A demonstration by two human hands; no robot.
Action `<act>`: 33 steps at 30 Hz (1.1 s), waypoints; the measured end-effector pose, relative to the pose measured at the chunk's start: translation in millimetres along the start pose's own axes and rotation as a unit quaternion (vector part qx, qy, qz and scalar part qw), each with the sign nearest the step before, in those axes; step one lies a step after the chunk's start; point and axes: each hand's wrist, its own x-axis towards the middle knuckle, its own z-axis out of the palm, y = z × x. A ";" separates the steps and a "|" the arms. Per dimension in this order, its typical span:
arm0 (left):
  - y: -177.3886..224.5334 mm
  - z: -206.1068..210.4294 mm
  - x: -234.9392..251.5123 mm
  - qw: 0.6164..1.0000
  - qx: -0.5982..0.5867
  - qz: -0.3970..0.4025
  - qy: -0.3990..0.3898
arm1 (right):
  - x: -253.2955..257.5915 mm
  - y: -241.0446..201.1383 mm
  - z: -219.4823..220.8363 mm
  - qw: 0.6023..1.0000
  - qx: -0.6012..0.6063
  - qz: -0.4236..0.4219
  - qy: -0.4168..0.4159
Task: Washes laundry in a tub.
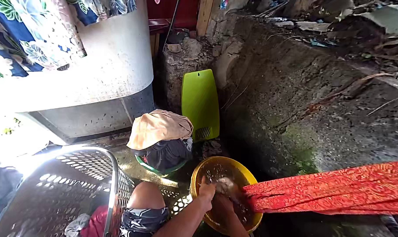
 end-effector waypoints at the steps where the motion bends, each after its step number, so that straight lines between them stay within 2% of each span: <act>1: -0.3 -1.9 0.2 1.000 0.003 -0.006 -0.008 | -0.4 3.2 -7.7 1.000 0.027 -0.011 0.008; 3: -1.9 -8.4 1.4 1.000 -0.010 -0.021 -0.016 | -20.7 2.8 -42.2 0.986 0.140 -0.062 0.072; 4: -3.8 -10.6 4.2 0.999 -0.021 -0.027 -0.023 | -34.2 1.2 -59.5 0.962 0.196 -0.120 0.147; 6: -3.3 -12.9 9.7 0.996 -0.059 -0.027 -0.054 | -60.1 -4.2 -89.9 0.887 0.271 -0.260 0.270; 7: 0.2 -12.8 6.9 0.993 -0.093 -0.020 -0.077 | -74.2 -8.3 -100.9 0.853 0.289 -0.311 0.304; 9: 12.3 -11.8 -10.7 0.977 -0.170 0.019 -0.128 | -92.3 -14.0 -107.5 0.796 0.345 -0.379 0.323; 10: 16.2 -12.0 -18.0 0.962 -0.217 0.054 -0.155 | -93.4 -16.8 -103.5 0.758 0.413 -0.403 0.305; 12: 20.9 -13.3 -30.6 0.932 -0.292 0.108 -0.186 | -87.4 -23.2 -88.4 0.645 0.614 -0.391 0.232; 14: 31.2 -11.3 -38.7 0.919 -0.328 0.116 -0.185 | -88.7 -31.6 -84.1 0.531 0.777 -0.265 0.210; 15: 37.9 -9.0 -38.4 0.917 -0.341 0.115 -0.174 | -87.7 -30.8 -86.5 0.499 0.807 -0.223 0.222; 16: 44.9 -6.3 -37.7 0.923 -0.345 0.108 -0.132 | -84.0 -25.7 -89.3 0.481 0.817 -0.217 0.233; 17: 50.9 -3.0 -35.4 0.930 -0.346 0.103 -0.076 | -79.2 -20.3 -90.5 0.486 0.805 -0.222 0.259; 18: 54.1 0.0 -31.8 0.931 -0.348 0.107 -0.024 | -75.7 -16.8 -89.6 0.536 0.758 -0.226 0.295; 20: 55.1 4.6 -28.2 0.933 -0.334 0.128 0.036 | -65.1 -16.4 -78.5 0.669 0.583 -0.210 0.411; 21: 55.4 7.2 -29.3 0.934 -0.326 0.140 0.052 | -59.9 -22.4 -72.0 0.705 0.496 -0.181 0.474; 22: 55.7 10.5 -31.5 0.934 -0.315 0.155 0.066 | -53.7 -29.1 -64.6 0.716 0.448 -0.140 0.517; 23: 55.6 13.5 -33.9 0.934 -0.297 0.184 0.070 | -47.6 -35.5 -58.7 0.710 0.456 -0.098 0.528; 24: 54.7 15.7 -34.3 0.932 -0.274 0.227 0.072 | -42.9 -40.6 -55.2 0.699 0.503 -0.060 0.505; 26: 49.4 17.4 -27.3 0.919 -0.207 0.328 0.067 | -38.5 -42.5 -49.1 0.672 0.623 -0.030 0.399; 28: 48.8 16.1 -20.3 0.911 -0.142 0.386 0.041 | -36.7 -39.2 -43.6 0.642 0.711 -0.040 0.284; 30: 53.7 9.3 -22.9 0.915 -0.099 0.391 -0.020 | -48.1 -41.8 -48.3 0.603 0.775 -0.057 0.181; 33: 62.4 -1.3 -29.6 0.917 -0.096 0.365 -0.131 | -66.0 -41.8 -64.7 0.540 0.841 -0.019 0.033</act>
